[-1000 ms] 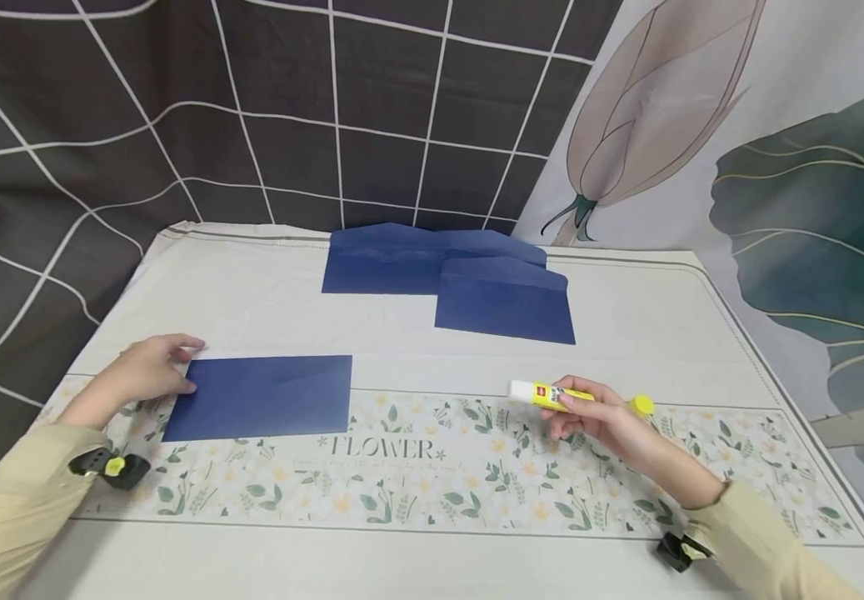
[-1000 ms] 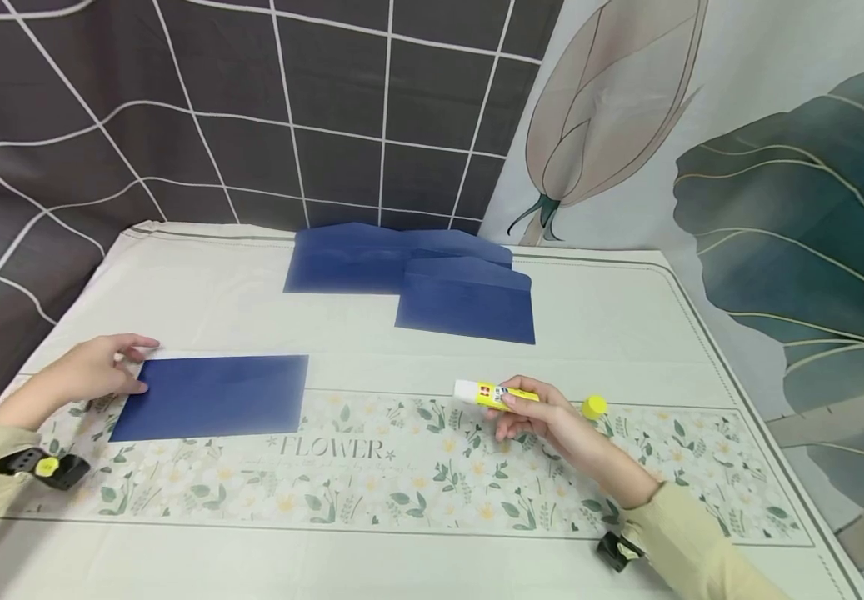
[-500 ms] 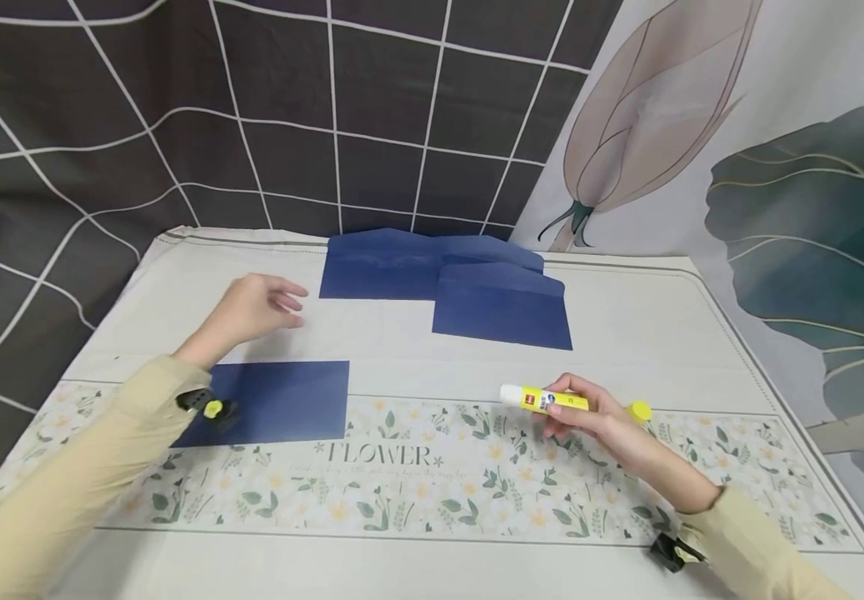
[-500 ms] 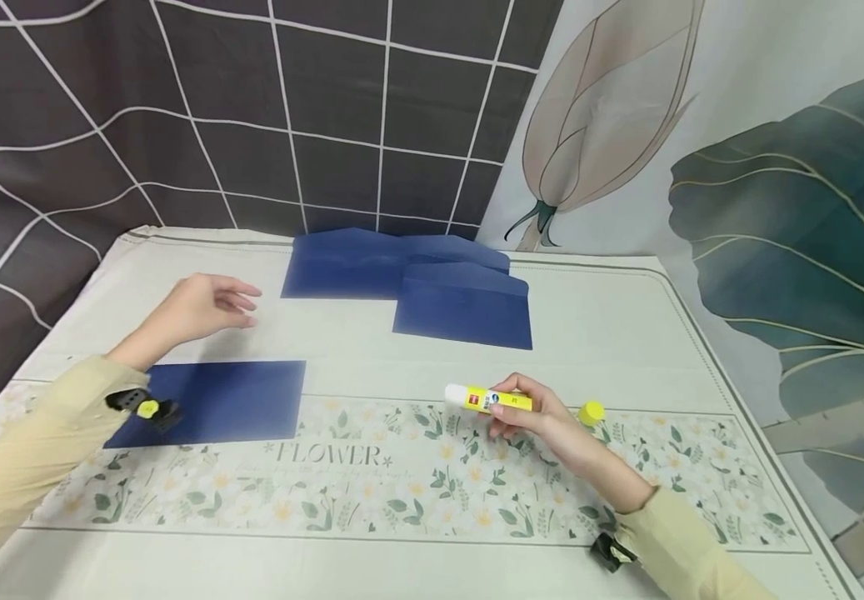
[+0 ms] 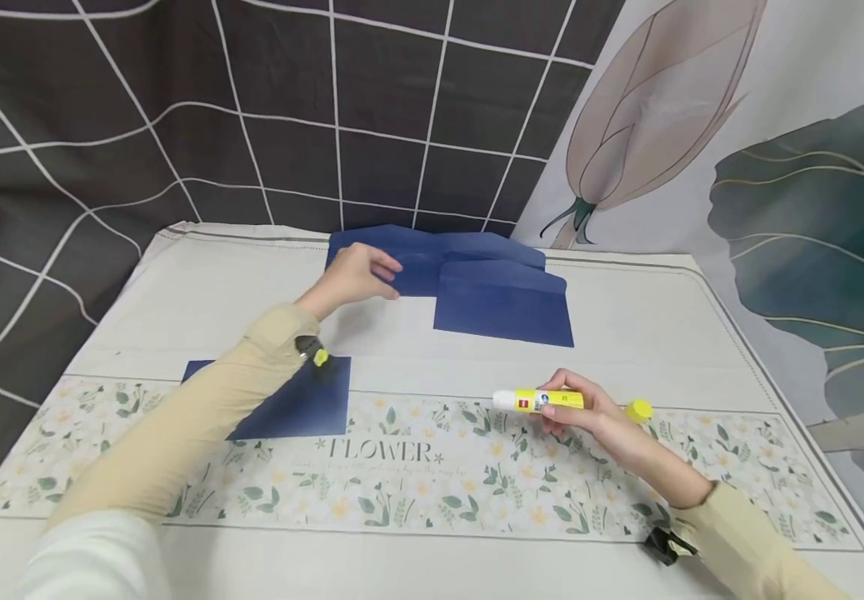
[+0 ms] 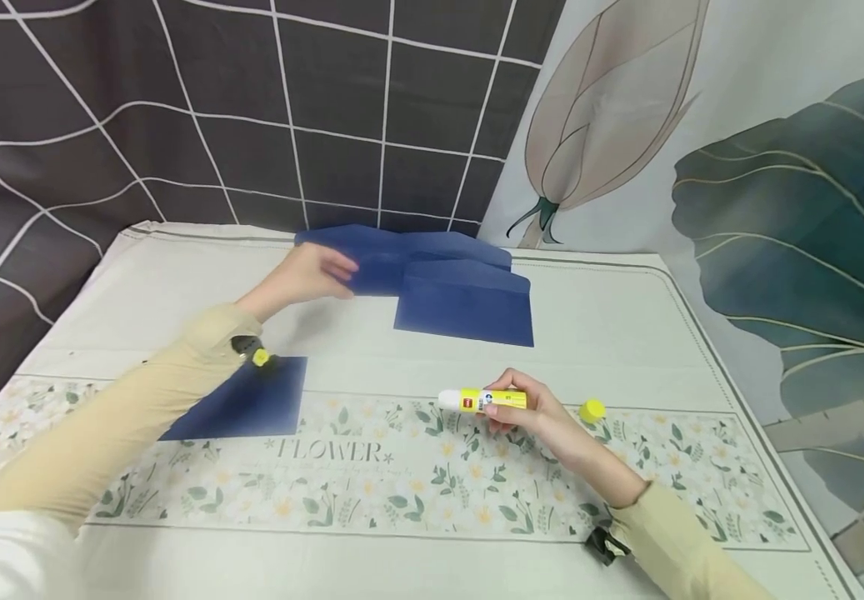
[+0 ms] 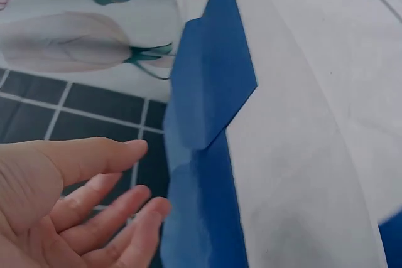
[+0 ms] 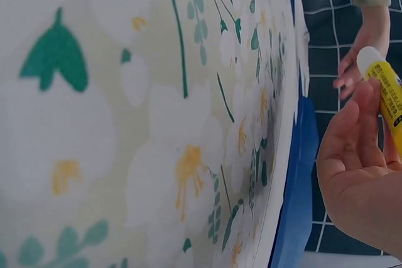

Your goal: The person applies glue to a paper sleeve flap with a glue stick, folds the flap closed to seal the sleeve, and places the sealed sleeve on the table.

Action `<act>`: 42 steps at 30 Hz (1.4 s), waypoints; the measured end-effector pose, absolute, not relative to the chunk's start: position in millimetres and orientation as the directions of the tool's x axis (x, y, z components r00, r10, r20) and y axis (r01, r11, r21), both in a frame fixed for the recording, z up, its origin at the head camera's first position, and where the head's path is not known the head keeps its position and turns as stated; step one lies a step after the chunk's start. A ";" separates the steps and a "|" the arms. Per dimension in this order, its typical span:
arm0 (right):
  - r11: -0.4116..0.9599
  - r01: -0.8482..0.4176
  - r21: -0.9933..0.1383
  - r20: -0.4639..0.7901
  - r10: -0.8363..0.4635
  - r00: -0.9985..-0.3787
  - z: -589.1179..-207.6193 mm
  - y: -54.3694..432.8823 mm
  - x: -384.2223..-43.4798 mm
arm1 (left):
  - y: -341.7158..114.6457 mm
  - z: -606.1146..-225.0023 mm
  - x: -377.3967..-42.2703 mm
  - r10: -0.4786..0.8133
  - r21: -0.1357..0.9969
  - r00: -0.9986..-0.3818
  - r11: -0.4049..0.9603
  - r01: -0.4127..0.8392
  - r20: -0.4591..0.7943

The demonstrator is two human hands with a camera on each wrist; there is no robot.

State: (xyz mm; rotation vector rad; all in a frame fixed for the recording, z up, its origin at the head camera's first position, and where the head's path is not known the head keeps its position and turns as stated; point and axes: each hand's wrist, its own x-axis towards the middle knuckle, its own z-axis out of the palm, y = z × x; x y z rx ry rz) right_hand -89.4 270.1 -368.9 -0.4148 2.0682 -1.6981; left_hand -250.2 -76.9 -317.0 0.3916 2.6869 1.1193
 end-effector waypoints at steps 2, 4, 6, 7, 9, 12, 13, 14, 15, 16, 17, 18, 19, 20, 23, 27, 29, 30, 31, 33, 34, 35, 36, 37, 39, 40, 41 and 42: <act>0.206 0.038 -0.978 -0.136 -0.484 -0.864 -369.2 270.7 -91.1 | -64.5 -320.3 -257.5 0.328 0.714 -0.942 0.675 0.186 -0.065; 0.204 0.036 -0.978 -0.133 -0.487 -0.863 -369.0 270.4 -92.0 | -53.8 -325.2 -264.5 0.339 0.719 -0.940 0.664 0.205 -0.046; 0.190 0.035 -0.981 -0.127 -0.498 -0.858 -369.0 269.4 -92.3 | -44.8 -331.3 -271.3 0.352 0.727 -0.936 0.650 0.222 -0.029; 0.182 0.034 -0.983 -0.123 -0.505 -0.854 -369.3 268.8 -92.3 | -40.8 -334.5 -274.7 0.357 0.731 -0.934 0.643 0.228 -0.022; 0.166 0.033 -0.986 -0.116 -0.520 -0.846 -369.9 267.0 -92.4 | -34.0 -339.2 -279.8 0.366 0.742 -0.931 0.629 0.233 -0.018; 0.158 0.028 -0.987 -0.108 -0.526 -0.844 -370.9 264.1 -92.8 | -24.5 -343.5 -287.7 0.360 0.757 -0.933 0.614 0.221 -0.020; 0.158 0.026 -0.987 -0.106 -0.523 -0.845 -371.3 264.0 -92.9 | -20.7 -344.5 -290.5 0.355 0.765 -0.935 0.607 0.214 -0.021; 0.160 0.025 -0.987 -0.106 -0.520 -0.848 -371.7 263.8 -93.1 | -17.0 -344.9 -293.1 0.350 0.773 -0.936 0.600 0.205 -0.024; 0.163 0.023 -0.986 -0.105 -0.516 -0.850 -372.1 263.8 -93.4 | -13.3 -345.1 -295.9 0.344 0.778 -0.939 0.596 0.199 -0.023; 0.164 0.020 -0.986 -0.103 -0.513 -0.852 -372.5 263.9 -93.6 | -9.9 -344.9 -298.5 0.337 0.786 -0.941 0.588 0.190 -0.025; 0.166 0.019 -0.986 -0.102 -0.512 -0.853 -372.9 264.1 -94.0 | -6.5 -344.6 -300.7 0.333 0.794 -0.943 0.579 0.182 -0.027; 0.167 0.018 -0.986 -0.103 -0.513 -0.852 -373.4 264.3 -94.2 | -3.5 -344.1 -302.4 0.330 0.800 -0.944 0.573 0.176 -0.028; 0.167 0.019 -0.986 -0.104 -0.516 -0.850 -373.7 264.5 -94.3 | -0.6 -344.0 -304.2 0.326 0.804 -0.945 0.569 0.170 -0.031; 0.167 0.020 -0.986 -0.106 -0.521 -0.847 -374.1 264.6 -94.4 | 2.1 -343.9 -305.4 0.323 0.805 -0.946 0.570 0.165 -0.035; 0.168 0.025 -0.986 -0.112 -0.533 -0.839 -375.4 264.9 -93.9 | 7.8 -346.0 -308.2 0.309 0.793 -0.950 0.589 0.155 -0.044; 0.167 0.027 -0.986 -0.113 -0.531 -0.840 -377.3 265.2 -92.6 | 10.6 -353.0 -312.3 0.279 0.767 -0.959 0.626 0.142 -0.050; 0.168 0.031 -0.985 -0.117 -0.528 -0.841 -377.5 264.8 -91.6 | 10.0 -356.2 -314.2 0.265 0.755 -0.963 0.641 0.136 -0.052; 0.168 0.031 -0.985 -0.117 -0.529 -0.841 -377.8 264.7 -91.2 | 9.5 -357.8 -315.2 0.256 0.749 -0.965 0.649 0.132 -0.052; 0.171 0.034 -0.985 -0.121 -0.529 -0.840 -378.1 264.5 -90.7 | 9.0 -359.3 -315.9 0.248 0.741 -0.967 0.660 0.129 -0.053; 0.177 0.037 -0.983 -0.128 -0.531 -0.838 -378.6 264.3 -89.6 | 7.9 -362.0 -317.5 0.232 0.727 -0.971 0.677 0.117 -0.060; 0.180 0.041 -0.983 -0.132 -0.531 -0.837 -378.8 264.2 -89.2 | 7.5 -363.0 -318.0 0.224 0.721 -0.972 0.684 0.109 -0.065; 0.181 0.041 -0.983 -0.133 -0.532 -0.837 -379.2 264.3 -88.9 | 7.2 -363.8 -318.6 0.218 0.718 -0.973 0.689 0.103 -0.070; 0.182 0.042 -0.982 -0.134 -0.531 -0.837 -379.7 264.5 -88.8 | 7.1 -364.4 -319.1 0.213 0.713 -0.974 0.694 0.096 -0.076; 0.183 0.043 -0.982 -0.135 -0.530 -0.837 -379.9 264.8 -88.7 | 7.3 -364.9 -319.6 0.211 0.709 -0.974 0.699 0.092 -0.082; 0.179 0.045 -0.983 -0.135 -0.526 -0.840 -380.4 265.6 -88.8 | 8.0 -366.2 -321.0 0.214 0.698 -0.973 0.710 0.093 -0.087; 0.178 0.045 -0.983 -0.133 -0.525 -0.841 -380.6 266.2 -88.9 | 8.7 -366.7 -321.6 0.217 0.688 -0.972 0.719 0.099 -0.088; 0.176 0.045 -0.983 -0.133 -0.524 -0.841 -380.8 266.7 -88.9 | 9.4 -367.4 -322.3 0.221 0.680 -0.971 0.726 0.104 -0.087; 0.175 0.045 -0.984 -0.131 -0.525 -0.841 -380.8 267.2 -89.0 | 10.1 -368.2 -322.9 0.223 0.673 -0.971 0.732 0.108 -0.086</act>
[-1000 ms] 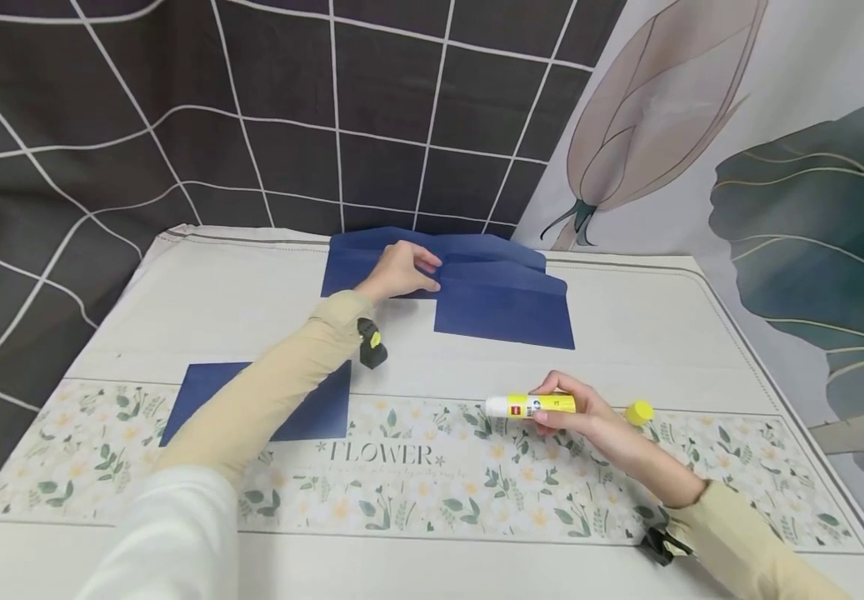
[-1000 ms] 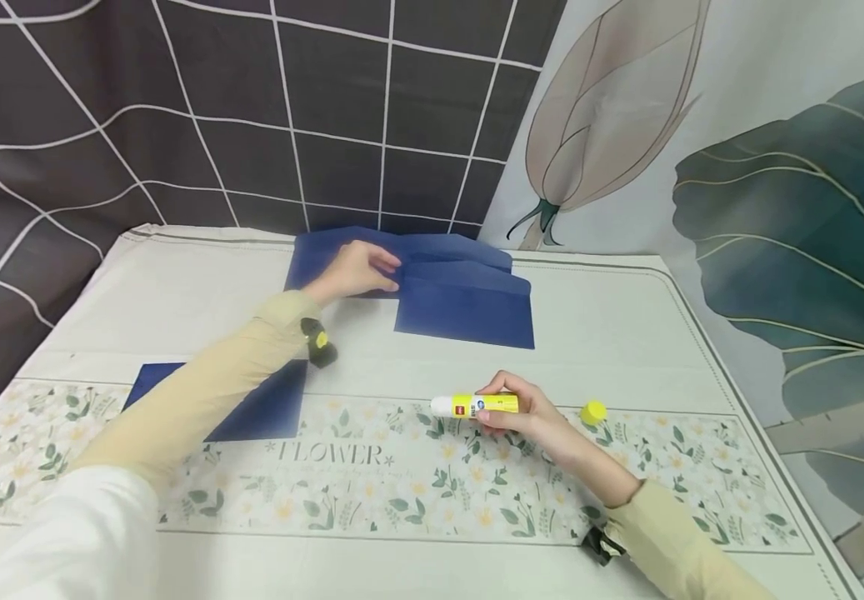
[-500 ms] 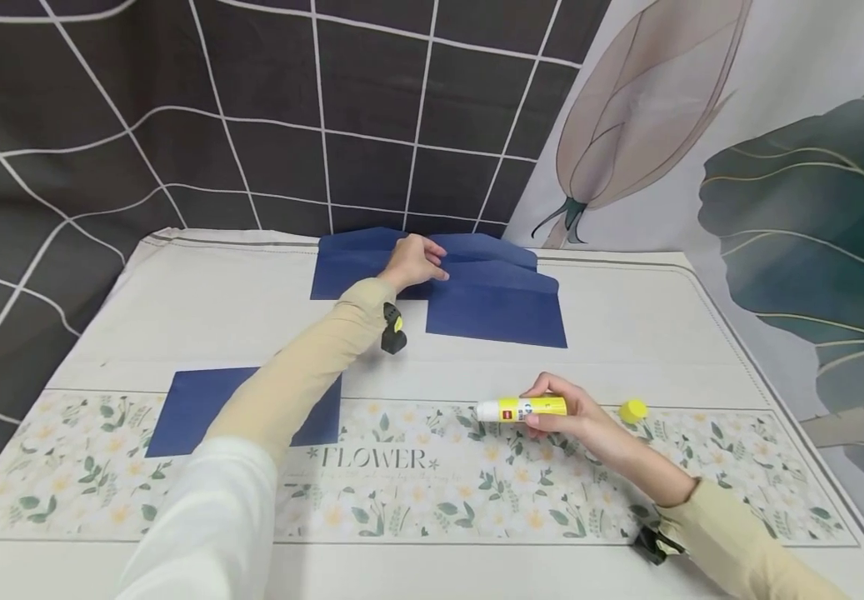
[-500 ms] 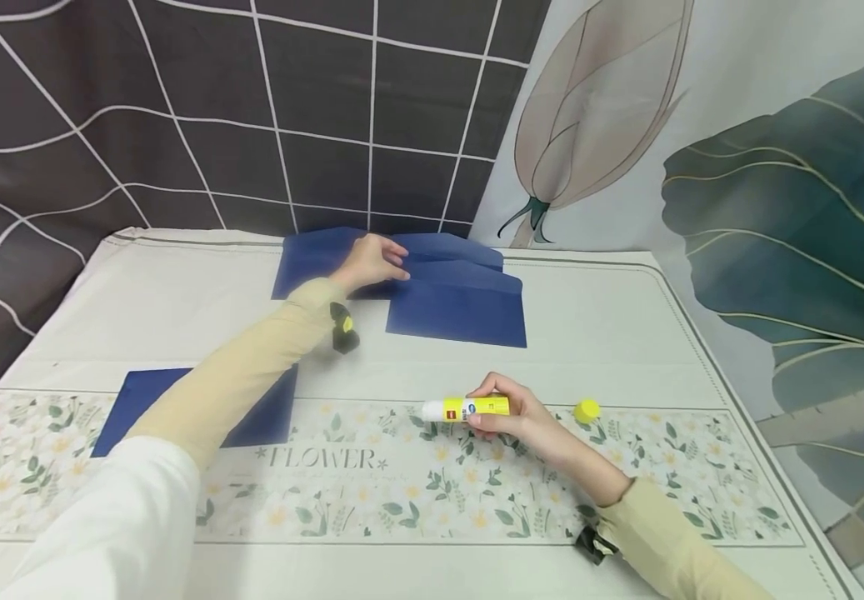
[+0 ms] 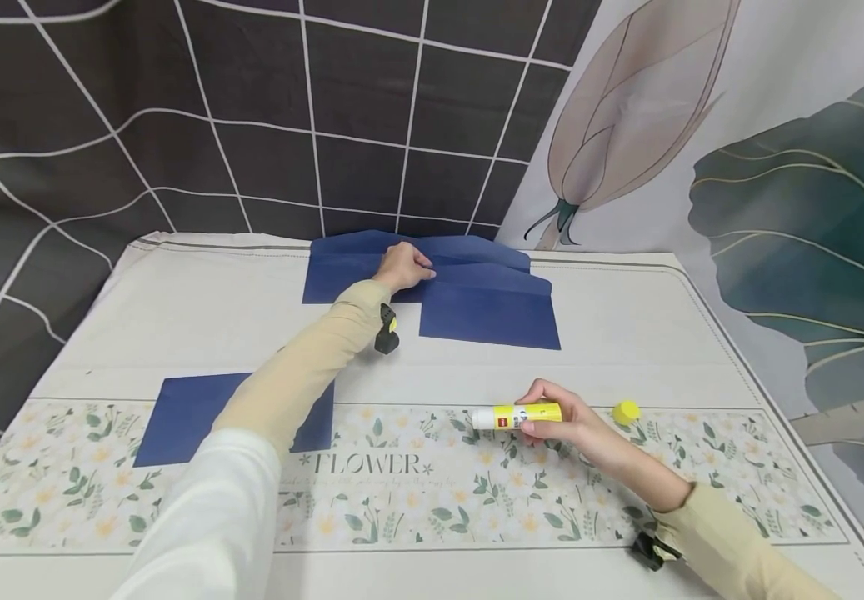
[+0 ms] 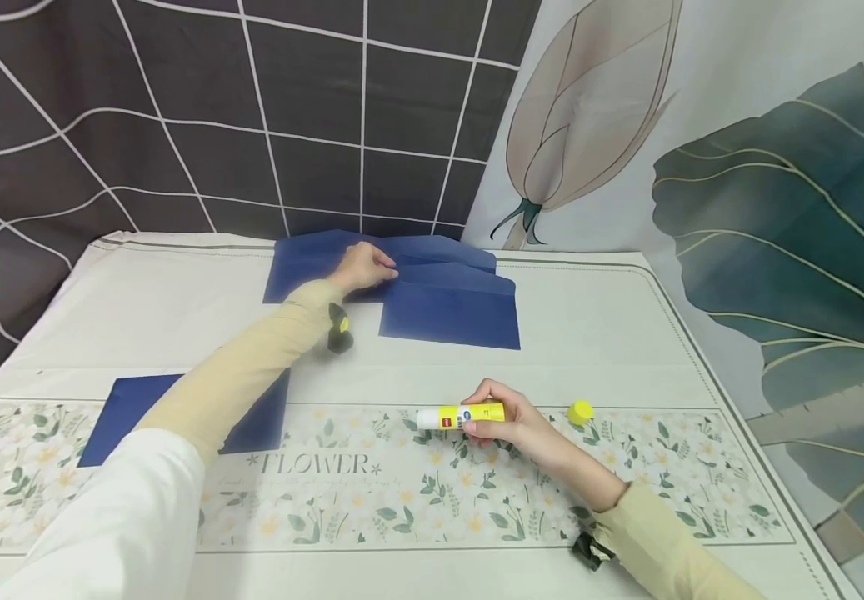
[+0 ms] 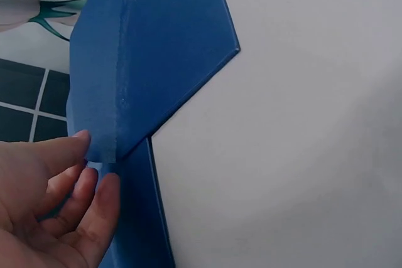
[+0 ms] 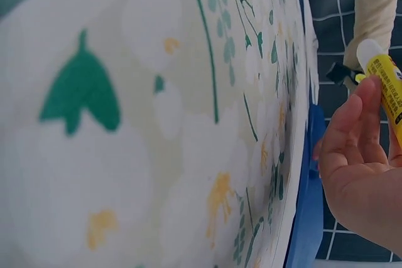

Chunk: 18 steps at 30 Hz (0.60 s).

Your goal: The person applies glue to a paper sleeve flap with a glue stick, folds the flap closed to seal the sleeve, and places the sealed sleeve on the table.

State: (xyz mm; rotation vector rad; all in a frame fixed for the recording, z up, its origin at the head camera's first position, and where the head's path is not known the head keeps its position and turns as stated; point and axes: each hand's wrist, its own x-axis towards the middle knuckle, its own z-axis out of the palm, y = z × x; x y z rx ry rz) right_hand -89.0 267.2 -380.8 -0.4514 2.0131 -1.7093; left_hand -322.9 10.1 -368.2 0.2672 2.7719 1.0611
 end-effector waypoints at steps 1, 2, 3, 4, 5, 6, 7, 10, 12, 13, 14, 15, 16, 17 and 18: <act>0.171 0.041 -0.984 -0.127 -0.527 -0.840 -380.9 267.3 -89.1 | 10.4 -369.3 -323.4 0.225 0.664 -0.971 0.739 0.113 -0.086; 0.169 0.042 -0.985 -0.126 -0.528 -0.840 -381.2 267.4 -89.2 | 10.7 -370.4 -323.7 0.226 0.656 -0.970 0.746 0.116 -0.086; 0.167 0.041 -0.985 -0.125 -0.530 -0.839 -381.5 267.5 -89.3 | 11.0 -371.6 -323.8 0.226 0.651 -0.970 0.750 0.116 -0.088; 0.165 0.042 -0.985 -0.125 -0.531 -0.838 -381.7 267.4 -89.3 | 11.1 -372.6 -323.7 0.224 0.648 -0.970 0.753 0.113 -0.091; 0.165 0.044 -0.985 -0.126 -0.531 -0.838 -381.9 267.1 -89.2 | 11.2 -373.9 -323.9 0.221 0.650 -0.971 0.752 0.108 -0.094; 0.164 0.047 -0.985 -0.128 -0.531 -0.838 -382.1 267.0 -89.1 | 11.4 -375.0 -324.0 0.218 0.650 -0.971 0.753 0.104 -0.096; 0.164 0.049 -0.985 -0.130 -0.530 -0.838 -382.4 266.8 -89.0 | 11.6 -375.7 -324.0 0.216 0.651 -0.971 0.752 0.100 -0.100; 0.163 0.057 -0.985 -0.136 -0.526 -0.840 -382.7 266.3 -88.6 | 12.2 -376.9 -324.6 0.209 0.660 -0.972 0.746 0.090 -0.104; 0.163 0.059 -0.985 -0.137 -0.525 -0.840 -382.9 266.3 -88.5 | 12.3 -376.9 -325.5 0.210 0.663 -0.972 0.743 0.089 -0.105; 0.161 0.059 -0.985 -0.136 -0.526 -0.839 -383.0 266.3 -88.4 | 12.3 -376.7 -325.8 0.211 0.668 -0.972 0.740 0.087 -0.107; 0.162 0.059 -0.985 -0.137 -0.527 -0.839 -383.2 266.5 -88.5 | 12.3 -377.1 -326.4 0.211 0.675 -0.971 0.733 0.083 -0.109; 0.164 0.061 -0.984 -0.140 -0.526 -0.839 -383.4 266.8 -88.5 | 12.0 -377.5 -327.3 0.212 0.685 -0.971 0.725 0.079 -0.112; 0.163 0.061 -0.985 -0.139 -0.526 -0.839 -383.7 266.9 -88.7 | 11.4 -377.6 -327.7 0.216 0.695 -0.970 0.715 0.078 -0.113; 0.163 0.061 -0.985 -0.139 -0.528 -0.838 -384.2 267.2 -88.9 | 10.8 -377.8 -328.0 0.219 0.707 -0.969 0.704 0.077 -0.113; 0.163 0.061 -0.985 -0.139 -0.528 -0.838 -384.5 267.4 -89.0 | 10.2 -377.8 -328.3 0.223 0.716 -0.968 0.694 0.076 -0.113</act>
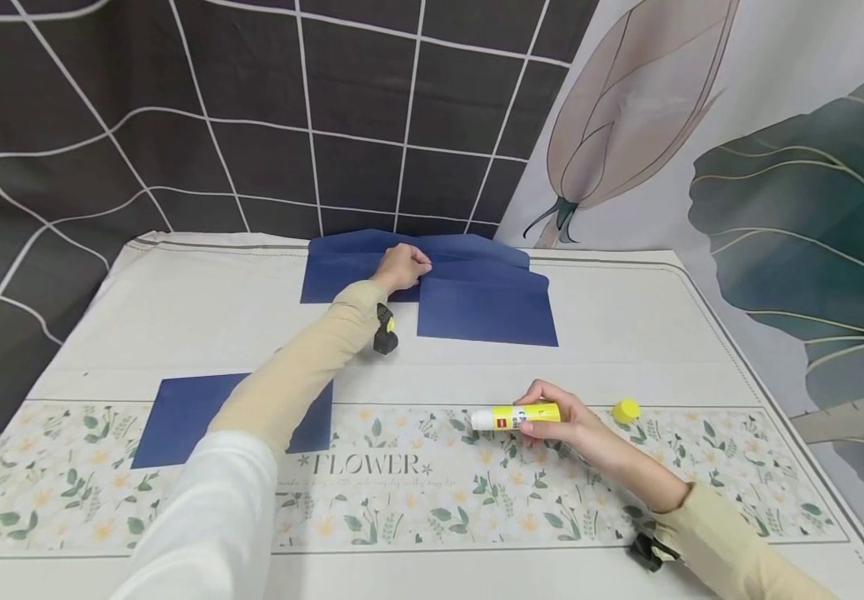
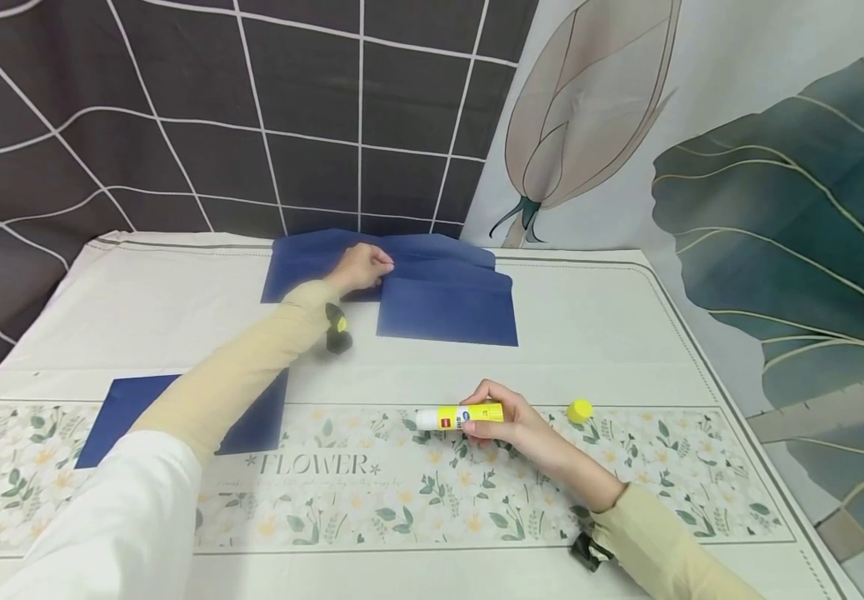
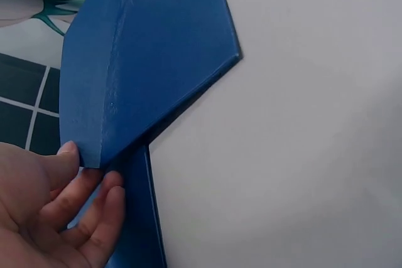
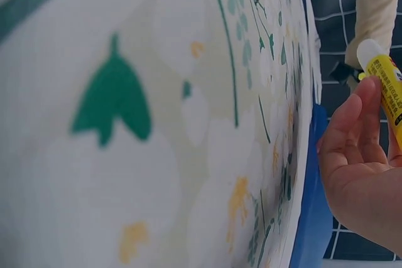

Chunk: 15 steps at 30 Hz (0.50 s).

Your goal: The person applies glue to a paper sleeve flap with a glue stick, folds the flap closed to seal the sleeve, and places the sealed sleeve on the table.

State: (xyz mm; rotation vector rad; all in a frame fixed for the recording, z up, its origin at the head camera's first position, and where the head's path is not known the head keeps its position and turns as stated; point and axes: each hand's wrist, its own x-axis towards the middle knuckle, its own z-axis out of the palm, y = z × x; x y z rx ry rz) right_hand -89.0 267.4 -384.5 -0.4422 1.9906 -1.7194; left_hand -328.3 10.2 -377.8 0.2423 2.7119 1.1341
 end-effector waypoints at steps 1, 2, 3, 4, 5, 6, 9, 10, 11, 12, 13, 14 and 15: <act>0.164 0.061 -0.985 -0.140 -0.528 -0.838 -384.4 267.3 -89.1 | 8.9 -377.5 -328.2 0.227 0.727 -0.968 0.683 0.077 -0.110; 0.166 0.062 -0.984 -0.142 -0.527 -0.838 -384.4 267.1 -89.3 | 7.5 -377.3 -328.1 0.233 0.736 -0.967 0.672 0.082 -0.105; 0.168 0.064 -0.984 -0.144 -0.525 -0.839 -384.3 267.0 -89.3 | 5.9 -376.6 -328.0 0.241 0.743 -0.965 0.663 0.090 -0.099; 0.169 0.066 -0.983 -0.147 -0.524 -0.839 -384.1 266.9 -89.3 | 4.5 -375.6 -327.4 0.249 0.750 -0.964 0.655 0.096 -0.093; 0.172 0.068 -0.983 -0.150 -0.523 -0.839 -383.9 266.8 -89.4 | 3.1 -374.9 -327.0 0.256 0.757 -0.963 0.646 0.101 -0.090; 0.173 0.069 -0.983 -0.151 -0.521 -0.840 -383.6 266.8 -89.4 | 1.7 -373.7 -326.4 0.265 0.763 -0.960 0.637 0.107 -0.086; 0.169 0.068 -0.983 -0.148 -0.524 -0.839 -383.1 267.0 -89.6 | -3.3 -369.8 -324.2 0.289 0.785 -0.954 0.609 0.118 -0.081; 0.166 0.065 -0.984 -0.144 -0.527 -0.838 -382.8 267.1 -89.6 | -5.0 -368.1 -323.1 0.296 0.792 -0.952 0.599 0.118 -0.082; 0.162 0.062 -0.985 -0.140 -0.531 -0.836 -382.6 267.1 -89.6 | -7.0 -366.2 -322.1 0.301 0.798 -0.950 0.591 0.119 -0.081; 0.159 0.061 -0.985 -0.138 -0.533 -0.835 -382.3 267.1 -89.5 | -9.0 -364.1 -320.7 0.307 0.803 -0.948 0.584 0.122 -0.080; 0.157 0.059 -0.986 -0.135 -0.536 -0.834 -381.7 266.8 -89.4 | -11.4 -361.6 -319.3 0.312 0.808 -0.947 0.575 0.124 -0.077; 0.157 0.056 -0.986 -0.133 -0.536 -0.834 -381.1 266.4 -89.3 | -14.1 -359.0 -317.7 0.316 0.814 -0.946 0.567 0.124 -0.076; 0.159 0.054 -0.986 -0.132 -0.535 -0.834 -380.4 266.1 -89.1 | -16.8 -356.1 -315.7 0.318 0.821 -0.945 0.557 0.123 -0.075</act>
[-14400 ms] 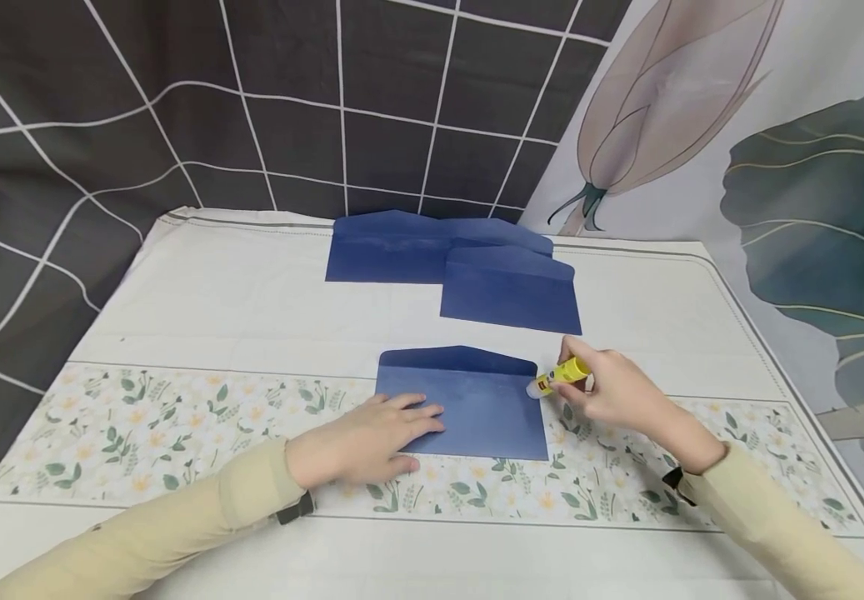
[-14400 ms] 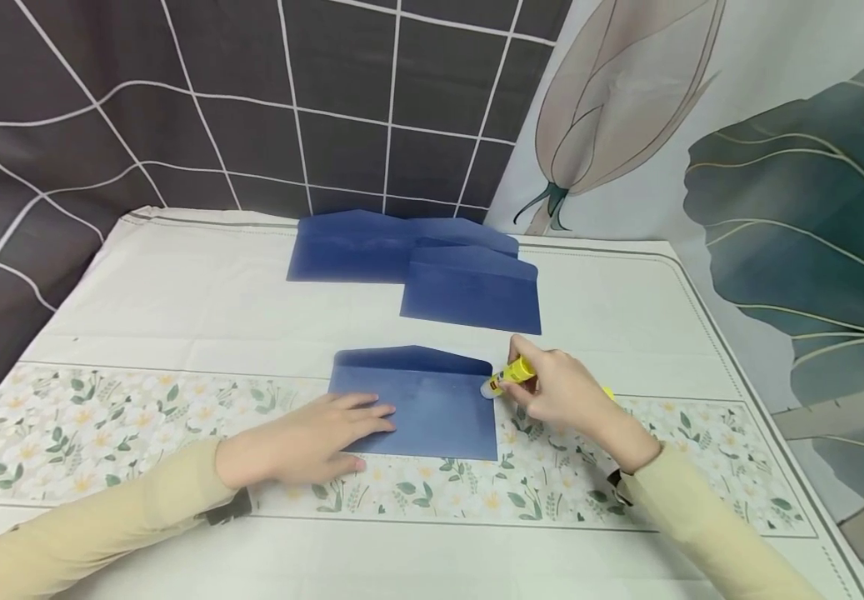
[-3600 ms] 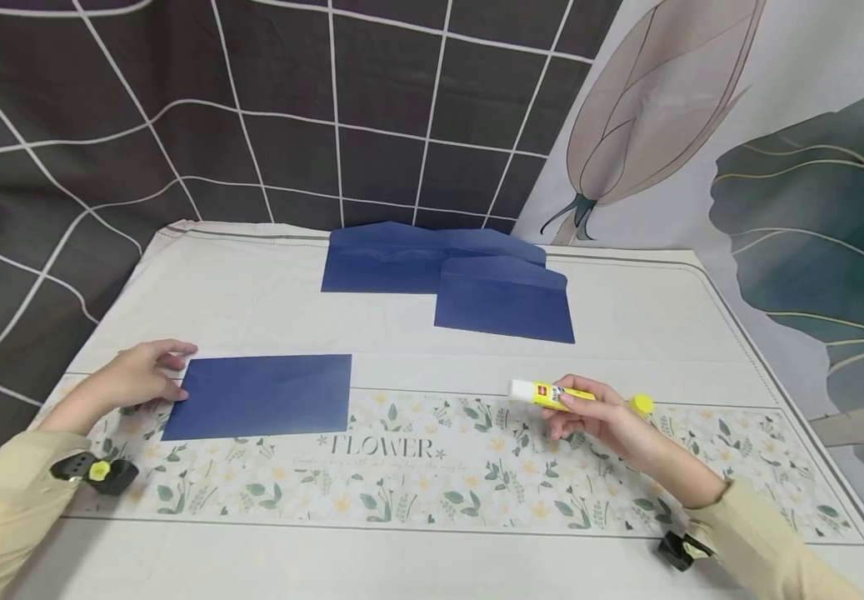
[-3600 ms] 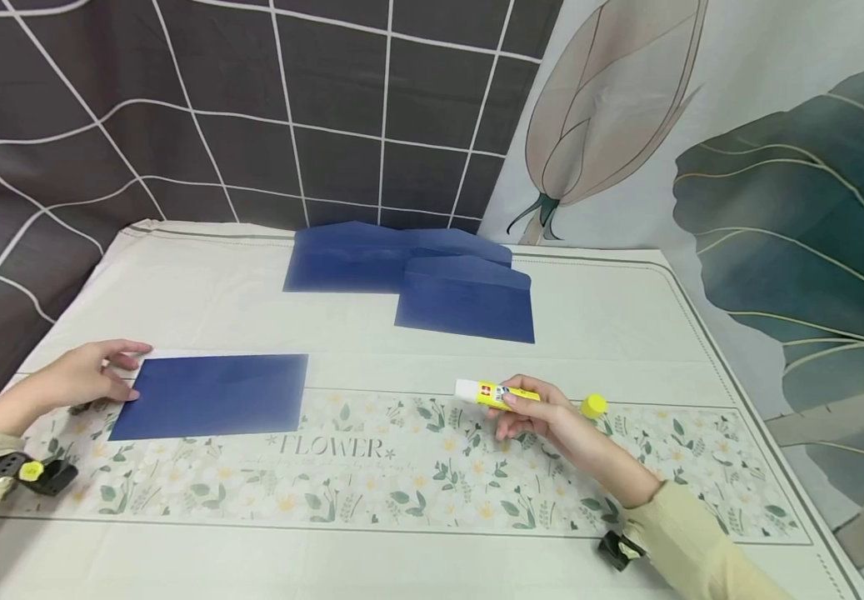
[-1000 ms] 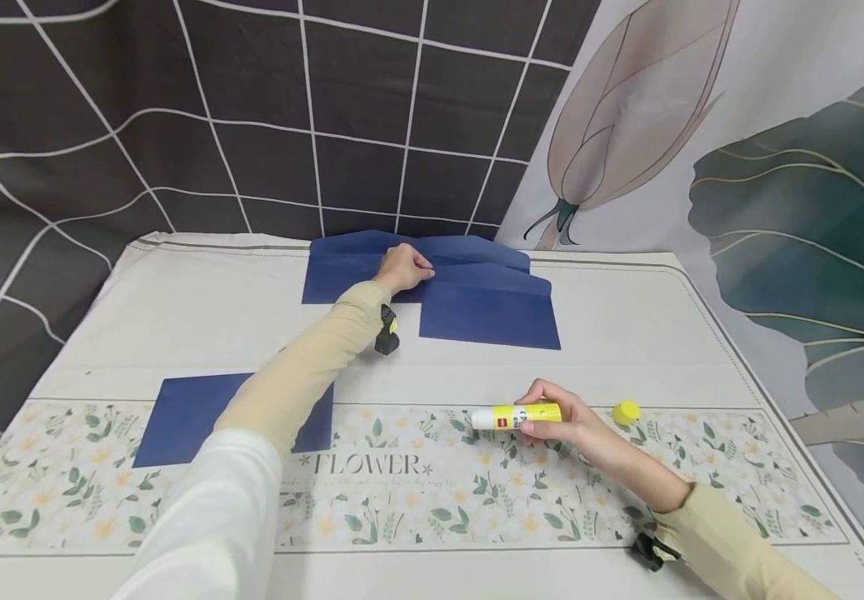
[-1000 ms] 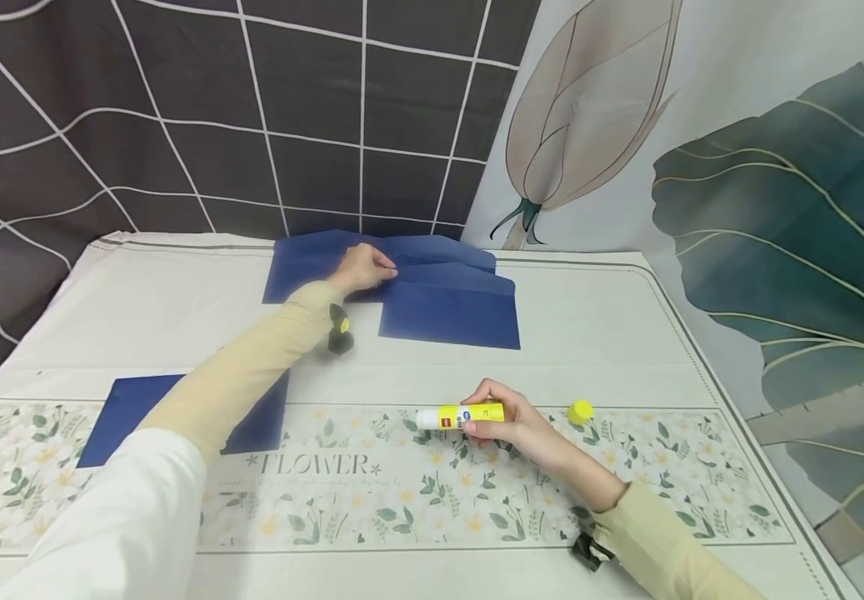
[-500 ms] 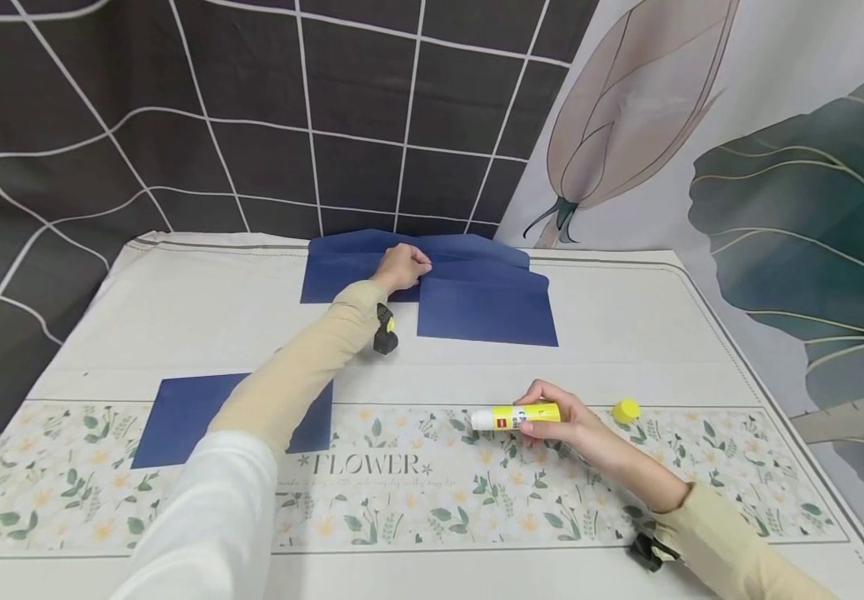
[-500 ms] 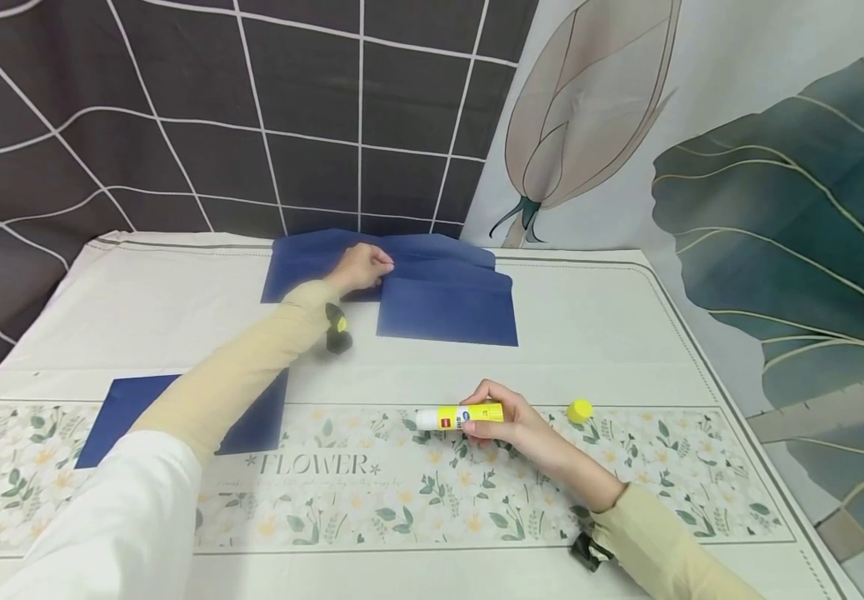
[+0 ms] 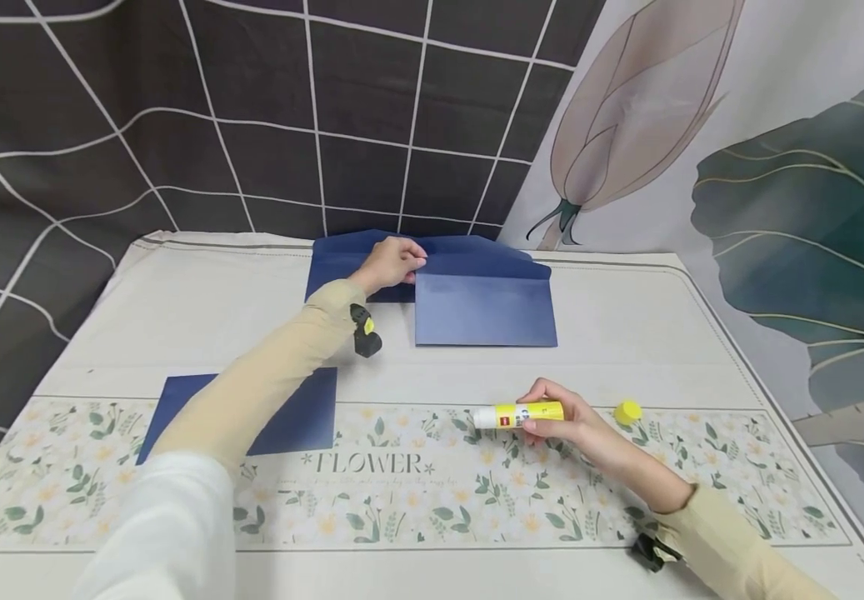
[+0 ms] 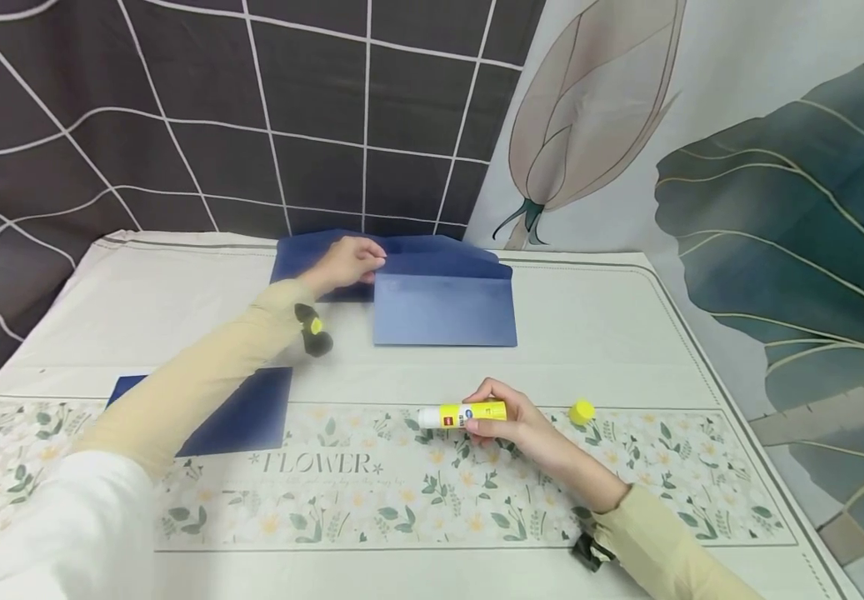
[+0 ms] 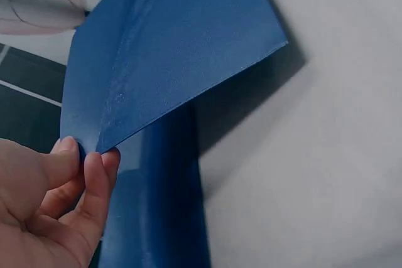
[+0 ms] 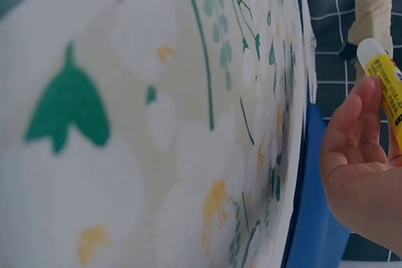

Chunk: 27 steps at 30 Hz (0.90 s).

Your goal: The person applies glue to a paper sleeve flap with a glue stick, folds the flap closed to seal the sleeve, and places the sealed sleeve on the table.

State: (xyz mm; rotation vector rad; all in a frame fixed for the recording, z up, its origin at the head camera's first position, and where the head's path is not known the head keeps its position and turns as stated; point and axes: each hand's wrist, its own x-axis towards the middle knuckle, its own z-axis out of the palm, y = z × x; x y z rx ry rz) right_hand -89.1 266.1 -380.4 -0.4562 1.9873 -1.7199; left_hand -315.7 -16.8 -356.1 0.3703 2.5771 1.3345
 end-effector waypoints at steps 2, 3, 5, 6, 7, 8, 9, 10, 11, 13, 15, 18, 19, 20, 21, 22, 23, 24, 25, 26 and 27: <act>0.165 0.049 -0.985 -0.131 -0.533 -0.836 -379.0 266.0 -88.3 | -22.0 -350.9 -309.8 0.315 0.841 -0.945 0.531 0.101 -0.085; 0.167 0.049 -0.985 -0.132 -0.532 -0.836 -378.2 266.0 -87.8 | -24.7 -348.7 -306.4 0.315 0.849 -0.945 0.520 0.090 -0.093; 0.168 0.041 -0.985 -0.127 -0.535 -0.835 -376.7 266.0 -86.4 | -30.8 -344.6 -299.0 0.315 0.863 -0.942 0.501 0.065 -0.112; 0.168 0.039 -0.985 -0.125 -0.538 -0.834 -376.0 266.2 -85.6 | -33.7 -343.2 -294.8 0.317 0.869 -0.940 0.491 0.053 -0.122; 0.168 0.037 -0.985 -0.124 -0.539 -0.833 -375.1 266.2 -84.7 | -36.7 -342.2 -290.5 0.321 0.875 -0.938 0.483 0.042 -0.132; 0.170 0.036 -0.985 -0.124 -0.539 -0.833 -374.1 266.4 -83.6 | -39.5 -341.2 -286.1 0.325 0.877 -0.935 0.478 0.035 -0.140; 0.172 0.036 -0.984 -0.125 -0.537 -0.834 -373.0 266.7 -82.5 | -42.5 -340.1 -281.5 0.329 0.879 -0.933 0.477 0.030 -0.147; 0.176 0.034 -0.984 -0.125 -0.534 -0.836 -371.7 266.9 -81.4 | -45.8 -339.1 -276.9 0.332 0.880 -0.931 0.474 0.024 -0.154; 0.182 0.035 -0.983 -0.128 -0.528 -0.840 -370.1 267.0 -80.3 | -49.1 -338.5 -272.4 0.335 0.885 -0.928 0.466 0.013 -0.163; 0.188 0.034 -0.982 -0.129 -0.520 -0.845 -367.2 267.0 -77.7 | -56.1 -337.6 -263.1 0.334 0.883 -0.925 0.470 -0.002 -0.180; 0.180 0.036 -0.983 -0.126 -0.519 -0.846 -364.4 266.8 -74.8 | -63.7 -337.8 -254.4 0.341 0.880 -0.920 0.475 -0.011 -0.196; 0.153 0.030 -0.988 -0.107 -0.525 -0.844 -360.7 266.2 -70.8 | -74.2 -339.1 -242.3 0.358 0.865 -0.909 0.501 -0.008 -0.216; 0.142 0.030 -0.989 -0.101 -0.529 -0.843 -359.7 266.0 -69.9 | -77.5 -339.4 -238.4 0.367 0.861 -0.904 0.508 -0.003 -0.219; 0.136 0.028 -0.990 -0.097 -0.531 -0.842 -358.9 265.7 -69.1 | -80.4 -340.2 -234.8 0.372 0.858 -0.901 0.514 -0.001 -0.224; 0.131 0.026 -0.991 -0.093 -0.534 -0.841 -358.2 265.5 -68.5 | -82.9 -340.9 -231.1 0.375 0.855 -0.899 0.519 0.001 -0.227; 0.127 0.026 -0.992 -0.090 -0.535 -0.840 -357.9 265.2 -68.2 | -85.1 -341.6 -227.0 0.375 0.850 -0.897 0.527 0.000 -0.232; 0.125 0.026 -0.992 -0.089 -0.536 -0.839 -357.7 264.9 -68.0 | -87.0 -342.8 -223.4 0.378 0.848 -0.896 0.529 0.001 -0.235; 0.126 0.027 -0.992 -0.092 -0.538 -0.838 -357.5 264.6 -68.0 | -88.4 -343.3 -219.1 0.385 0.850 -0.892 0.527 0.002 -0.236; 0.126 0.029 -0.992 -0.094 -0.539 -0.837 -357.6 264.4 -68.0 | -89.9 -344.4 -215.2 0.389 0.851 -0.890 0.526 0.002 -0.238; 0.126 0.031 -0.992 -0.095 -0.540 -0.836 -357.8 264.4 -67.9 | -91.0 -346.1 -211.3 0.390 0.853 -0.888 0.522 -0.004 -0.243; 0.124 0.033 -0.992 -0.095 -0.542 -0.835 -358.1 264.2 -67.9 | -92.1 -347.6 -207.4 0.393 0.856 -0.886 0.516 -0.011 -0.248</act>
